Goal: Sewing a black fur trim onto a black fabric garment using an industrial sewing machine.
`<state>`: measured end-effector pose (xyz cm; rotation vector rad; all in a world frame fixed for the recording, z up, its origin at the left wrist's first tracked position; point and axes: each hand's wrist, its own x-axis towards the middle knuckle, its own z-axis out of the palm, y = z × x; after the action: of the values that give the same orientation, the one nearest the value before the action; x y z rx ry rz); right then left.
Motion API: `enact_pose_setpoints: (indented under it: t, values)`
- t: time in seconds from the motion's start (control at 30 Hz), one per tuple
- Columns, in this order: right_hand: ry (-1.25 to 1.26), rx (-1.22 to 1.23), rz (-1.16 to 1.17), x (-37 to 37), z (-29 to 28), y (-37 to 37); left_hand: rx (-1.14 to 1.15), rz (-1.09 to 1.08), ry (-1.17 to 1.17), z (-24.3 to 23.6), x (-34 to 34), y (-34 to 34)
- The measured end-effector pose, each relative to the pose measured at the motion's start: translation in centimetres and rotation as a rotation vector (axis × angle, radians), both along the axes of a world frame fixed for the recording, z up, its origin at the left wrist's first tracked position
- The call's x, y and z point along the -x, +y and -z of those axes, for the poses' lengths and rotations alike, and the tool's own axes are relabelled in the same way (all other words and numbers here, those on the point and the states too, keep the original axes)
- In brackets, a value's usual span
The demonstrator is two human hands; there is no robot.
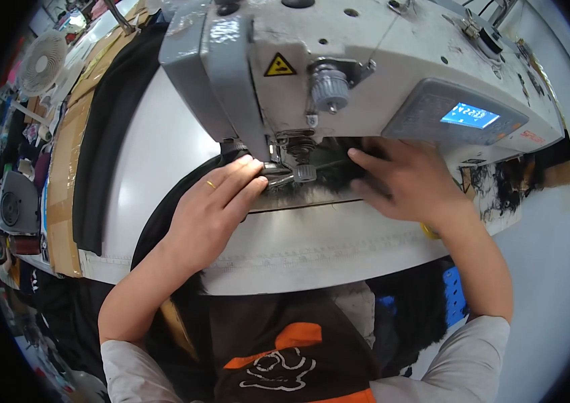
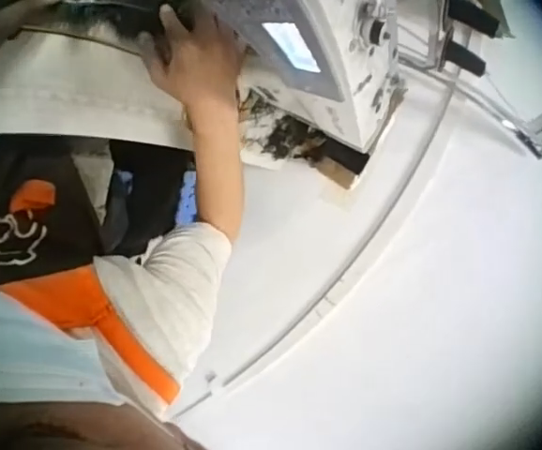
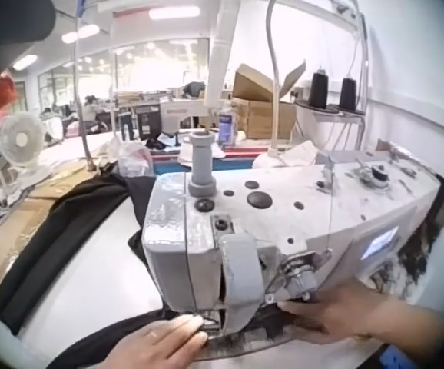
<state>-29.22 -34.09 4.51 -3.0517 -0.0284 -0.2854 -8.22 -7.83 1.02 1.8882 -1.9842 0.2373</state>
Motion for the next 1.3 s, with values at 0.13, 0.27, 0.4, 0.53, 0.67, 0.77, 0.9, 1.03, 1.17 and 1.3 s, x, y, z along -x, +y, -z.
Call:
enact_pose_setpoints:
  t: [0.13,0.27,0.4,0.53,0.67,0.77,0.9,1.03,1.17,1.3]
  values:
    - [-0.071,0.053,-0.054,-3.1,1.8,2.4,0.025,-0.054,0.055,0.1,0.2,-0.4]
    - [-0.042,-0.119,-0.154,-4.8,3.6,3.3,0.049,-0.034,-0.057,0.2,0.7,-0.1]
    - [0.167,-0.263,-0.071,-4.5,3.5,3.6,0.034,-0.055,-0.043,0.4,0.6,0.5]
    - [0.116,-0.277,-0.120,-4.2,3.5,3.9,0.026,-0.100,-0.005,0.7,-0.2,0.6]
    - [0.074,-0.101,-0.187,-4.4,3.3,4.3,0.038,-0.077,0.020,0.5,-0.7,0.5]
    - [-0.071,0.044,-0.190,-5.0,3.4,4.7,0.021,-0.069,0.044,0.5,-1.5,0.1]
    - [-0.004,-0.152,-0.095,-5.0,4.3,3.7,-0.016,-0.042,0.058,-0.1,-2.8,-0.3]
    - [0.052,-0.068,-0.117,-4.5,4.9,2.3,-0.040,-0.042,0.111,-0.4,-2.9,-0.1]
    - [0.079,-0.023,-0.119,-4.9,4.5,2.5,0.001,-0.025,0.051,-0.1,-3.0,-0.5]
    - [0.089,0.009,-0.097,-4.6,4.9,2.7,-0.001,0.003,0.053,0.5,-3.0,-0.5]
